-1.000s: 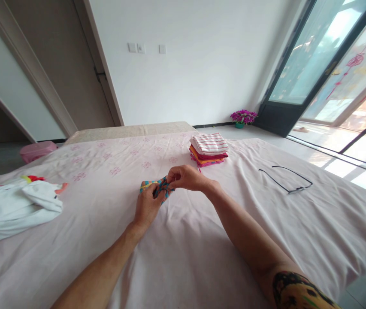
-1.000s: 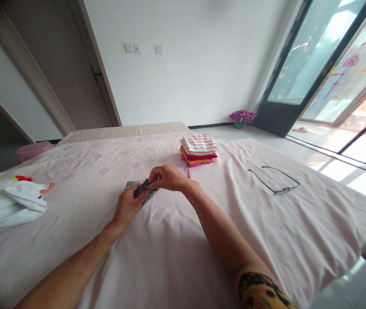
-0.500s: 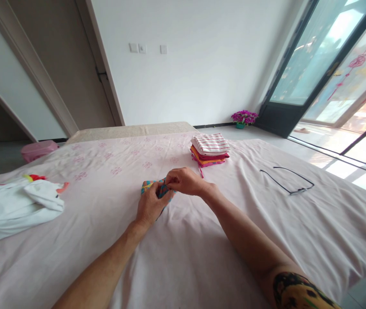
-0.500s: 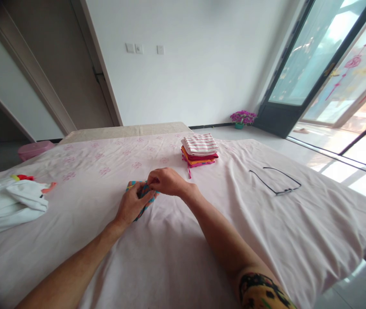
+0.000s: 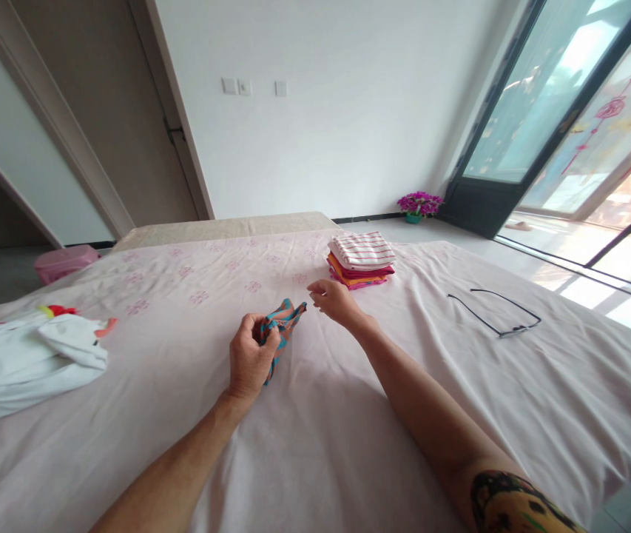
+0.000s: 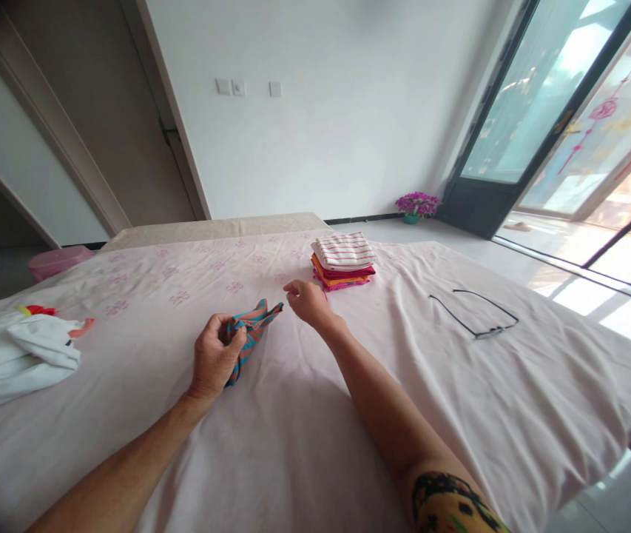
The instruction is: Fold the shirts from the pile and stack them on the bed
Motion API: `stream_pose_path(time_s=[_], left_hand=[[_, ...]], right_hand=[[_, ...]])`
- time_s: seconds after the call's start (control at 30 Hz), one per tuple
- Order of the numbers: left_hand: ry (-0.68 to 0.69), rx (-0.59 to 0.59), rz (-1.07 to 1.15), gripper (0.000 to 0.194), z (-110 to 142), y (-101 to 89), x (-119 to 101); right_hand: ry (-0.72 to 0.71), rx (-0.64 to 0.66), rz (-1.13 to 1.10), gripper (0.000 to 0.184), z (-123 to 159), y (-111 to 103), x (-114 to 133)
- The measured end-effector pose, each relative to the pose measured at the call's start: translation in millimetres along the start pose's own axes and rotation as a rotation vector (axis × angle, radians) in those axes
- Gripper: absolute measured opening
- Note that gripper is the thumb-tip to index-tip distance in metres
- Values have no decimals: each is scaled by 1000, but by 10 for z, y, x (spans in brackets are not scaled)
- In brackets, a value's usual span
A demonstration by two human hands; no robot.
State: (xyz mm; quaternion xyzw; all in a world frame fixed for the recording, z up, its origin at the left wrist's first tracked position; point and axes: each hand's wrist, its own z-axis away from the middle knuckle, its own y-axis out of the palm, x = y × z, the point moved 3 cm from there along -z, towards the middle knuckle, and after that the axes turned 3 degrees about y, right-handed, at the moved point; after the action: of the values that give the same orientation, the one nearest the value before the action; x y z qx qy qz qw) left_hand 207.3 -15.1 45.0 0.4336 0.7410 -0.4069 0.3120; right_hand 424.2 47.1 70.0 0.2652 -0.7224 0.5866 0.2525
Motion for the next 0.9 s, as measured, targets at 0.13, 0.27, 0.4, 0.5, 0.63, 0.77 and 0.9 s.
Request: stream_pose_path(time_s=[0.13, 0.27, 0.4, 0.5, 0.63, 0.77, 0.9], left_hand=[[119, 16, -49, 14, 41, 26, -48], [331, 62, -136, 14, 105, 67, -106], [542, 172, -204, 15, 199, 124, -205], [630, 276, -255, 18, 258, 175, -270], [635, 407, -357, 20, 294, 258, -297], [618, 500, -456, 19, 324, 337, -283], [667, 549, -551, 21, 394, 363, -296]], right_hand=[[26, 152, -2, 31, 19, 82, -54], [15, 254, -51, 17, 50, 213, -78], [135, 279, -199, 12, 66, 344, -143], [266, 299, -405, 9, 76, 372, -151], [380, 292, -592, 14, 86, 310, -109], [323, 359, -491, 31, 87, 323, -90], [88, 230, -43, 23, 75, 366, -95]])
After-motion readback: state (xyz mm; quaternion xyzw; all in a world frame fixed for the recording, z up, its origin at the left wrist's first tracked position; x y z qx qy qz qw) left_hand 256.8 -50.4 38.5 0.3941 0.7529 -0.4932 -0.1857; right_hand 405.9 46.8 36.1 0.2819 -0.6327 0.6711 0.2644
